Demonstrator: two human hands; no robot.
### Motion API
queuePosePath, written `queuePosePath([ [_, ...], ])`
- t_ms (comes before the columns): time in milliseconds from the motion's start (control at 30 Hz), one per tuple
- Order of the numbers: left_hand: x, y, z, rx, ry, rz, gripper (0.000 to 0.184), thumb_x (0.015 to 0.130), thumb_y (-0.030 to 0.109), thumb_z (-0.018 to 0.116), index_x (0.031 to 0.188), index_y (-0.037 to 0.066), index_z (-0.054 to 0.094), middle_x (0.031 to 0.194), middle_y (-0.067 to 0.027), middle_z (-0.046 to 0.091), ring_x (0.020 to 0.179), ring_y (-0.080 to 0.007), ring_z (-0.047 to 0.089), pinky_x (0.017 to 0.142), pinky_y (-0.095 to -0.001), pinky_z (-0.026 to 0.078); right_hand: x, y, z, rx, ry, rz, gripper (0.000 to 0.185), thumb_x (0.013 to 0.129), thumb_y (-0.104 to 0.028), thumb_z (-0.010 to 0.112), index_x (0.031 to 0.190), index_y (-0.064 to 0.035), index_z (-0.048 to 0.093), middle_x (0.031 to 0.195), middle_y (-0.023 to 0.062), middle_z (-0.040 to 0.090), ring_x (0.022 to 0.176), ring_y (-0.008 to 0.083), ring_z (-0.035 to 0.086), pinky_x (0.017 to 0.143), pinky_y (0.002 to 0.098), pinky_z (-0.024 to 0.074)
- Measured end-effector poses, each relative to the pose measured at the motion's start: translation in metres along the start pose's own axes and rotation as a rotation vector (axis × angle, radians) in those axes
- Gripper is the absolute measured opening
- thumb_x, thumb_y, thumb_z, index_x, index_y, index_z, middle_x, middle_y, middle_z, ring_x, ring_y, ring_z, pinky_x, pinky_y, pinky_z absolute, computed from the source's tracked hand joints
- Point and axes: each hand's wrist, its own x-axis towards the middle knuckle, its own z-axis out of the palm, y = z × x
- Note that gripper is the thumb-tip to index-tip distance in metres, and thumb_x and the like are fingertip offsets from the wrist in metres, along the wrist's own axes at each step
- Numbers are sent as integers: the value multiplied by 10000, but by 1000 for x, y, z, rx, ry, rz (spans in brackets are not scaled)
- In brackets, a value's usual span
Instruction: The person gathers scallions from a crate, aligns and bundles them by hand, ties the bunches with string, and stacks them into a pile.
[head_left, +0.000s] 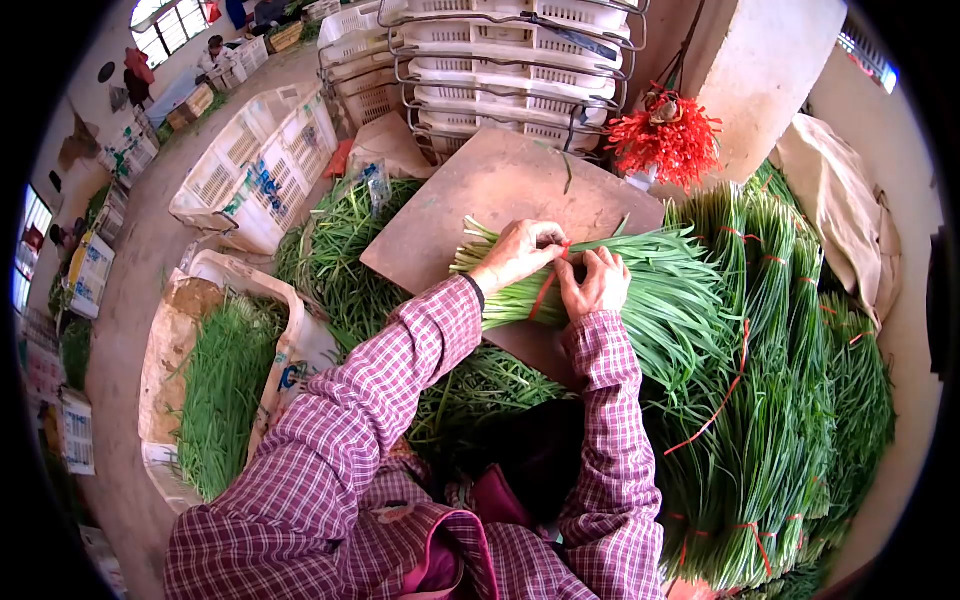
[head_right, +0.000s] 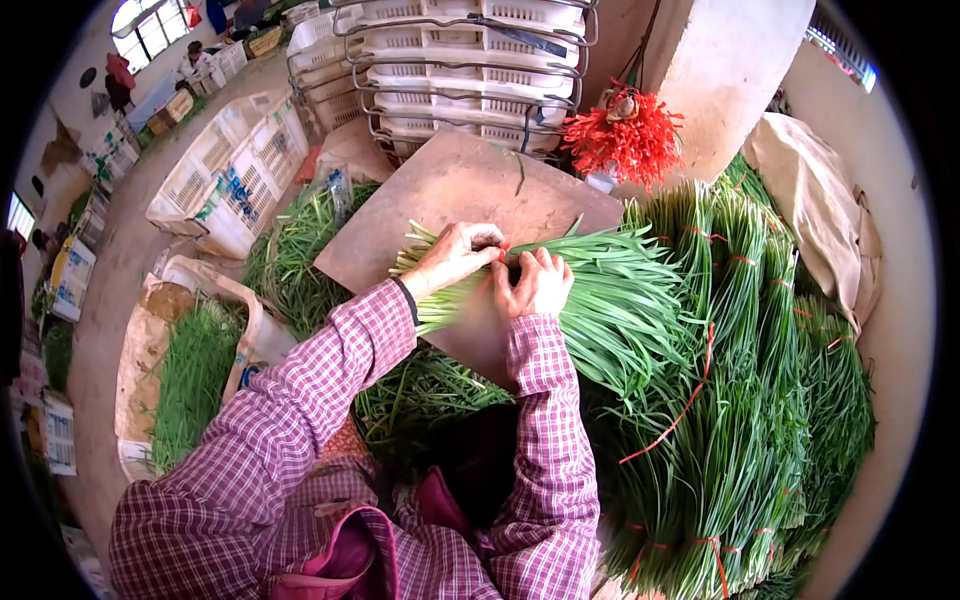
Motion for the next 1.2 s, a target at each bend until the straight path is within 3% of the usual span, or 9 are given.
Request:
queuePosePath([
  [67, 0, 0, -2, -30, -17, -4, 92, 823, 65, 631, 884, -1, 651, 775, -68, 672, 760, -121, 636, 684, -272, 496, 2, -1, -2, -20, -25, 30, 264, 755, -373, 640, 753, -112, 675, 840, 65, 590, 908, 267, 539, 908, 423, 347],
  [133, -1, 1, -6, -55, -105, -74, 79, 858, 26, 609, 925, -6, 636, 867, -30, 652, 830, -98, 599, 775, -244, 488, 7, -1, -3, -61, -124, 83, 288, 734, -392, 637, 779, -113, 693, 859, 61, 606, 933, 262, 549, 905, 420, 356],
  [433, -6, 4, -11, -82, -121, -26, 70, 850, 16, 612, 907, -7, 646, 842, -33, 662, 823, -95, 603, 767, -251, 490, 24, -2, -4, -146, -331, 174, 327, 697, -408, 622, 809, -113, 711, 949, 76, 644, 1005, 264, 559, 895, 426, 377],
  [667, -12, 15, -13, 43, -91, 98, 105, 837, 57, 614, 922, 15, 657, 838, -98, 693, 782, -148, 654, 714, -287, 499, 15, 3, -3, -73, -250, 102, 338, 701, -418, 635, 818, -111, 713, 915, 75, 636, 981, 267, 559, 890, 426, 378],
  [733, -13, 20, -15, 147, -138, 54, 153, 844, 32, 592, 979, -6, 652, 886, -89, 695, 836, -130, 638, 779, -278, 498, 14, 1, -5, -75, -242, 115, 338, 706, -424, 642, 816, -112, 713, 909, 72, 632, 972, 268, 558, 890, 421, 377],
  [833, -14, 17, -15, 218, -133, 127, 166, 853, 43, 576, 994, -5, 650, 898, -102, 695, 841, -151, 649, 780, -284, 500, 13, 3, -3, -56, -239, 102, 332, 712, -423, 643, 812, -114, 713, 920, 69, 632, 982, 263, 557, 893, 420, 375],
  [1200, -22, 24, -13, 184, -115, 71, 172, 856, 22, 566, 1005, 7, 651, 902, -123, 691, 838, -158, 647, 762, -287, 502, 14, -1, -6, -109, -261, 93, 346, 700, -410, 649, 826, -96, 720, 911, 100, 642, 960, 293, 567, 872, 426, 398],
])
